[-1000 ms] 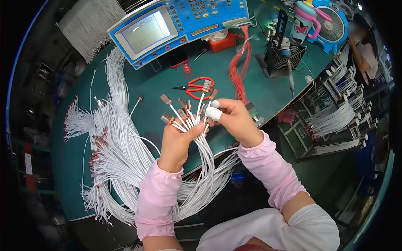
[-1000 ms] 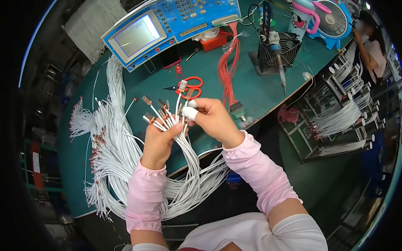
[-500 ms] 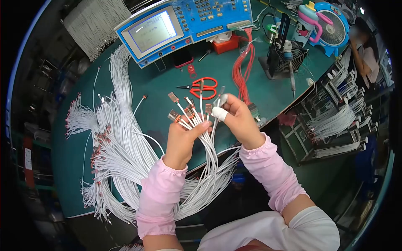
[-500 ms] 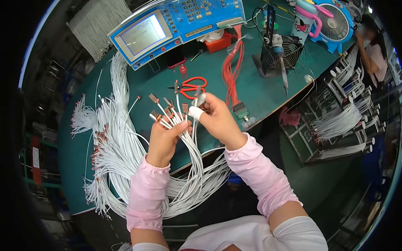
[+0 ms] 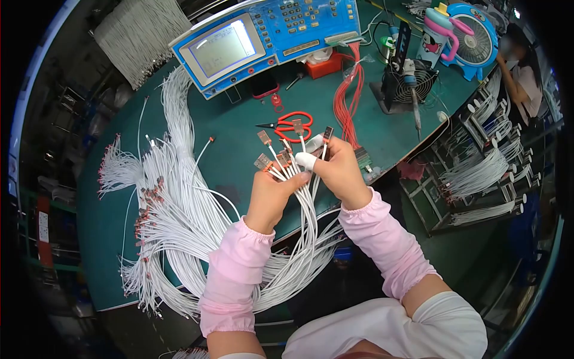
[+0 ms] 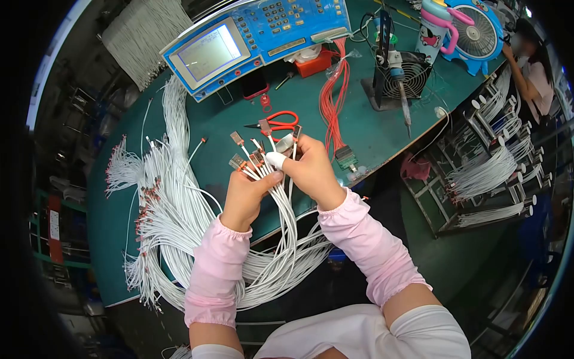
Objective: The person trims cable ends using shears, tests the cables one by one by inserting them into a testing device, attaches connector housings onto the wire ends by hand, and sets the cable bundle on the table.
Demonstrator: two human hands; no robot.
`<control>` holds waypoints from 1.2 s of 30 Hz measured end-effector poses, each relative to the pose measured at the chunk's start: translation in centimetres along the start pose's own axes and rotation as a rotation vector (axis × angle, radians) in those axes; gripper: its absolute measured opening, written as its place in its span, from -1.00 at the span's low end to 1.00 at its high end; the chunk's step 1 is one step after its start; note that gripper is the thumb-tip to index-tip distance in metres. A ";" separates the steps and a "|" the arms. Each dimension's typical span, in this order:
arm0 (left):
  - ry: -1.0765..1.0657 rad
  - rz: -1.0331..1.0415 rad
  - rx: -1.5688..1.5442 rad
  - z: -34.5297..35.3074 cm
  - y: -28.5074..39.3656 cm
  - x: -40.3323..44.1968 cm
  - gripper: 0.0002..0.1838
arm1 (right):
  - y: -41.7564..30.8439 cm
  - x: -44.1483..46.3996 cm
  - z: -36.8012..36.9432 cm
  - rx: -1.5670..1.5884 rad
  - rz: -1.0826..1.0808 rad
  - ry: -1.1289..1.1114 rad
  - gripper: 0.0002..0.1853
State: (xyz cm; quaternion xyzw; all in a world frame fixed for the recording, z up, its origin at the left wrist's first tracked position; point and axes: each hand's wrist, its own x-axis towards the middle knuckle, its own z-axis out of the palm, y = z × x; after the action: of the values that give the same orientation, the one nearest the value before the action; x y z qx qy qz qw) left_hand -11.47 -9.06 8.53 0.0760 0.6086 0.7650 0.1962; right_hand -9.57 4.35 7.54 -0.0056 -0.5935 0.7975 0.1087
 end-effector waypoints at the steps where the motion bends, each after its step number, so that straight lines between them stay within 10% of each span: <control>1: -0.007 0.021 0.051 -0.1 0.1 0.0 -0.78 | 0.2 0.0 -0.1 0.032 -0.009 0.004 -0.87; 30: -0.110 0.014 0.107 -1.2 -0.7 0.2 -0.73 | -0.9 -0.8 -0.3 0.231 0.113 -0.085 -0.84; 36: -0.152 0.016 0.107 -0.7 -0.2 -0.1 -0.80 | -0.4 -0.6 0.0 0.052 -0.166 -0.033 -0.91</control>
State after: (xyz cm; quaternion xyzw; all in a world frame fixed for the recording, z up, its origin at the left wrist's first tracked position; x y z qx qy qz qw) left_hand -11.62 -9.65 8.20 0.1491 0.6312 0.7251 0.2316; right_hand -8.88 4.30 7.85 0.0595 -0.5728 0.8007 0.1650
